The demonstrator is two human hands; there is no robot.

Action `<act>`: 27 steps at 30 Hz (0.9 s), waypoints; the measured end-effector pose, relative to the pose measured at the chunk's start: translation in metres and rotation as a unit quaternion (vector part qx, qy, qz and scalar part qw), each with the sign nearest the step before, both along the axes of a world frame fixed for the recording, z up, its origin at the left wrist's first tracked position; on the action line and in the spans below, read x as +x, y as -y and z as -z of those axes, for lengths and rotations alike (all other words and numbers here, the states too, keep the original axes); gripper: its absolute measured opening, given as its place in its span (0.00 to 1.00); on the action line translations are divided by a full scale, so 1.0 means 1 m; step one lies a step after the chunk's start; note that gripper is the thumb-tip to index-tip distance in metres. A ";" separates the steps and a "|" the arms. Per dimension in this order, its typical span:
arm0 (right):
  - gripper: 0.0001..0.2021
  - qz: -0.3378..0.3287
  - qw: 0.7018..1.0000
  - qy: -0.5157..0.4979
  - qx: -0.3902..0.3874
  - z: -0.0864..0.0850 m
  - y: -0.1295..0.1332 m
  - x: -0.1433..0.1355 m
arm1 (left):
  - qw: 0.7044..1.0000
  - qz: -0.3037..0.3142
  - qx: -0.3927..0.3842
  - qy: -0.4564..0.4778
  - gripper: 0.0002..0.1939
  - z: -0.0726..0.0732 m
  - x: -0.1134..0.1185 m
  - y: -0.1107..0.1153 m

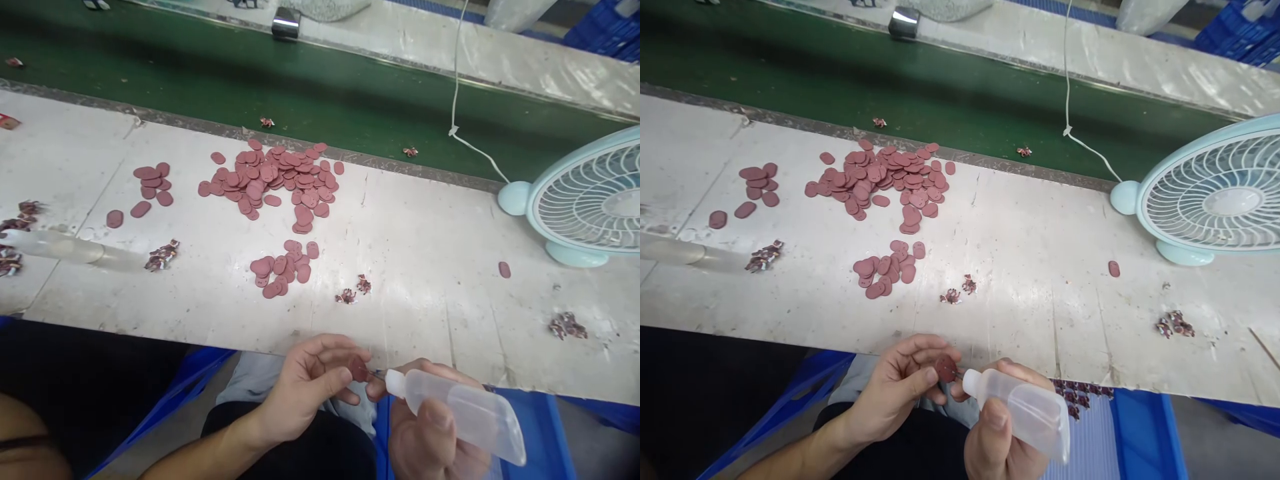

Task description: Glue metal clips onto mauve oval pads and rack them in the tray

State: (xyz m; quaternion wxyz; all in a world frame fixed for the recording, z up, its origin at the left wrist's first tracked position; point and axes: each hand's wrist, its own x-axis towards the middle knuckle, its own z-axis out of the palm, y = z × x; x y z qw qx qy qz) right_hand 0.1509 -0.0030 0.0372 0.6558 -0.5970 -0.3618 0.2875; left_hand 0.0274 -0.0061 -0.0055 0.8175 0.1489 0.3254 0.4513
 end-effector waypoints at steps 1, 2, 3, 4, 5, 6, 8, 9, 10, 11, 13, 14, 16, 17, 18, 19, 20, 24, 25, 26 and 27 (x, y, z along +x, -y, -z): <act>0.12 -0.003 1.000 0.006 -0.008 0.001 0.000 0.000 | 1.000 0.004 0.000 -0.003 0.14 0.000 0.000 0.000; 0.12 -0.005 1.000 0.011 -0.016 0.002 0.000 0.000 | 1.000 0.006 0.000 -0.007 0.14 -0.001 0.000 0.000; 0.12 -0.001 1.000 0.016 -0.019 0.002 -0.001 0.000 | 1.000 0.007 0.002 -0.009 0.13 -0.001 0.001 0.000; 0.12 0.007 1.000 0.020 -0.020 0.003 -0.001 0.000 | 1.000 0.007 0.005 -0.009 0.12 -0.002 0.001 0.000; 0.12 0.016 0.999 0.026 -0.018 0.003 -0.002 0.000 | 1.000 0.006 0.008 -0.008 0.12 -0.002 0.000 0.001; 0.12 0.023 0.999 0.033 -0.013 0.003 -0.002 0.000 | 1.000 0.007 0.010 -0.005 0.12 -0.003 0.000 0.001; 0.11 0.025 0.999 0.047 -0.011 0.004 -0.001 0.002 | 1.000 0.012 0.014 -0.002 0.11 -0.004 0.000 0.000; 0.11 0.018 0.998 0.055 -0.016 0.005 0.001 0.003 | 1.000 0.014 0.015 -0.002 0.12 -0.004 0.000 0.000; 0.11 0.011 0.998 0.064 -0.020 0.006 0.002 0.004 | 1.000 0.013 0.016 -0.003 0.12 -0.004 0.000 0.000; 0.12 0.005 0.997 0.073 -0.022 0.007 0.004 0.005 | 1.000 0.012 0.016 -0.004 0.12 -0.004 0.000 0.000; 0.12 -0.006 0.996 0.085 -0.029 0.009 0.006 0.006 | 1.000 0.007 0.016 -0.007 0.12 -0.004 0.000 0.001; 0.12 -0.013 0.996 0.086 -0.034 0.010 0.007 0.007 | 1.000 0.007 0.015 -0.008 0.12 -0.004 0.000 0.001; 0.11 -0.013 0.996 0.082 -0.037 0.009 0.006 0.006 | 1.000 0.009 0.013 -0.009 0.12 -0.003 0.000 0.001; 0.11 -0.010 0.997 0.074 -0.035 0.009 0.005 0.005 | 1.000 0.009 0.011 -0.009 0.12 -0.002 0.000 0.001; 0.11 -0.005 0.997 0.067 -0.032 0.008 0.005 0.004 | 1.000 0.007 0.010 -0.008 0.12 -0.002 -0.001 0.001; 0.12 0.001 0.998 0.060 -0.028 0.008 0.004 0.003 | 1.000 0.005 0.008 -0.008 0.12 -0.002 -0.001 0.001; 0.12 0.005 0.998 0.054 -0.025 0.008 0.004 0.003 | 1.000 0.001 0.007 -0.007 0.12 -0.002 -0.001 0.002; 0.13 -0.005 0.996 0.080 -0.046 0.009 0.008 0.005 | 1.000 0.001 0.016 0.002 0.11 -0.003 -0.001 0.002; 0.13 -0.008 0.995 0.089 -0.050 0.009 0.009 0.005 | 1.000 0.002 0.018 0.003 0.11 -0.003 -0.001 0.002; 0.13 -0.011 0.995 0.090 -0.052 0.008 0.009 0.006 | 1.000 0.002 0.018 0.003 0.11 -0.003 -0.001 0.002; 0.13 -0.012 0.995 0.082 -0.052 0.008 0.009 0.006 | 1.000 0.000 0.016 0.003 0.11 -0.003 -0.001 0.002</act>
